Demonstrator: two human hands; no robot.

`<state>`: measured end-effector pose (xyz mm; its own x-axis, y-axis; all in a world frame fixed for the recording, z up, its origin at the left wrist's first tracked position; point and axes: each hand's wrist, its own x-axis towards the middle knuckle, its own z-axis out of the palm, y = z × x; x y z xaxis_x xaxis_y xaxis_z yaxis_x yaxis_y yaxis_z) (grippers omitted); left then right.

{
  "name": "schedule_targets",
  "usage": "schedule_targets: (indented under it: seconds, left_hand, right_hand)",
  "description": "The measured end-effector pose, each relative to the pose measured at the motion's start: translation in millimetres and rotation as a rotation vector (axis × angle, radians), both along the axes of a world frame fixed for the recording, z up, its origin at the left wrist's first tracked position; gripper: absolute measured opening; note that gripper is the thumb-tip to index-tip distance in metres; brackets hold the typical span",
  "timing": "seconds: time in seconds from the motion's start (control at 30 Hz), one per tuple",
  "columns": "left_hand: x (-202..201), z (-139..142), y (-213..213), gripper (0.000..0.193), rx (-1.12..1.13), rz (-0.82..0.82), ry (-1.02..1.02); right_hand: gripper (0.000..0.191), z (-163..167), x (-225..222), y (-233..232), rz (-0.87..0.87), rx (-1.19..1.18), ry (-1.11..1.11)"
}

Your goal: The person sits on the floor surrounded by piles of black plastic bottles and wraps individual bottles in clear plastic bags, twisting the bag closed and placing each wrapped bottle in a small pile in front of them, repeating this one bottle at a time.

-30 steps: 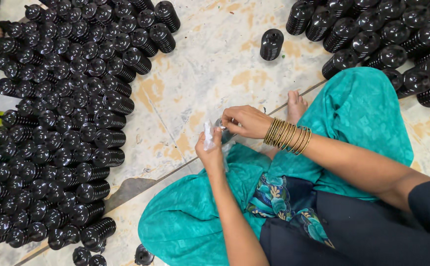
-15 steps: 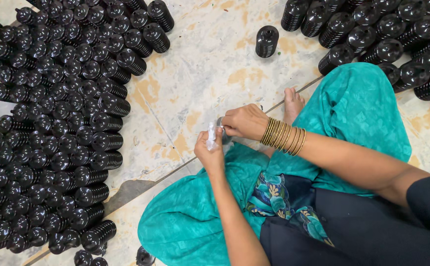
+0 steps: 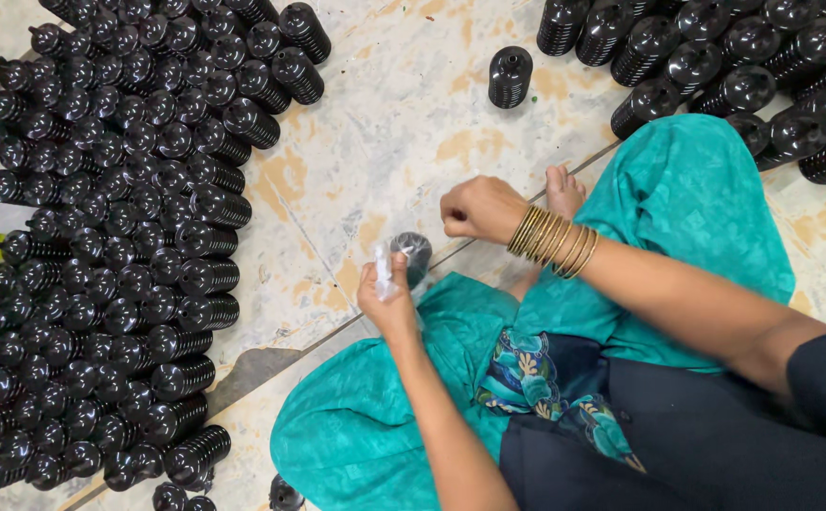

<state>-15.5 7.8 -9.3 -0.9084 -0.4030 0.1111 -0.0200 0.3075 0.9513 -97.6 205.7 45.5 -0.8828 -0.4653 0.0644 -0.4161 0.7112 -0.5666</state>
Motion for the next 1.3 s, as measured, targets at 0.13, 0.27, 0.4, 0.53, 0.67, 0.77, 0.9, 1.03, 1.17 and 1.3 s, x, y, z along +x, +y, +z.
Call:
schedule_targets:
  seconds: [0.13, 0.27, 0.4, 0.53, 0.67, 0.77, 0.9, 1.03, 1.17, 1.3]
  left_hand:
    - [-2.2, -5.2, 5.9, 0.022, 0.076, -0.085, 0.002]
    - [-0.8, 3.2, 13.2, 0.017, 0.19, -0.19, -0.009]
    - [-1.7, 19.1, 18.9, 0.017, 0.127, -0.186, 0.009]
    - [-2.9, 30.1, 25.1, 0.02, 0.012, -0.159, 0.027]
    - [-2.4, 29.3, 28.6, 0.021, -0.151, -0.128, 0.029]
    - [-3.4, 21.7, 26.9, 0.015, -0.249, -0.058, 0.099]
    - [-5.9, 9.2, 18.5, 0.017, -0.128, -0.017, 0.098]
    - [-8.7, 1.5, 18.8, 0.022, 0.239, -0.103, 0.144]
    - [-7.7, 2.7, 19.3, 0.023, 0.487, -0.089, 0.046]
    - [-6.8, -1.9, 18.6, 0.013, 0.562, -0.051, 0.142]
  right_hand:
    - [0.025, 11.8, 2.7, -2.5, 0.229, -0.446, -0.063]
    - [0.025, 7.6, 5.4, -12.3, 0.342, -0.39, 0.032]
    - [0.018, -3.7, 0.3, -8.3, 0.205, -0.32, -0.093]
    - [0.019, -11.1, -1.4, -4.2, 0.109, -0.372, -0.156]
    - [0.021, -12.0, -0.7, -6.5, 0.079, -0.379, -0.177]
    - [0.022, -14.1, -3.6, -5.3, 0.1, -0.358, -0.182]
    - [0.018, -25.3, -9.8, 1.0, 0.08, -0.222, -0.073]
    - [0.017, -35.0, -10.2, -0.7, 0.079, -0.416, -0.058]
    - [0.018, -27.7, -8.8, -9.1, 0.04, -0.757, -0.508]
    - [0.021, -29.5, -11.1, -6.8, 0.081, -0.834, -0.633]
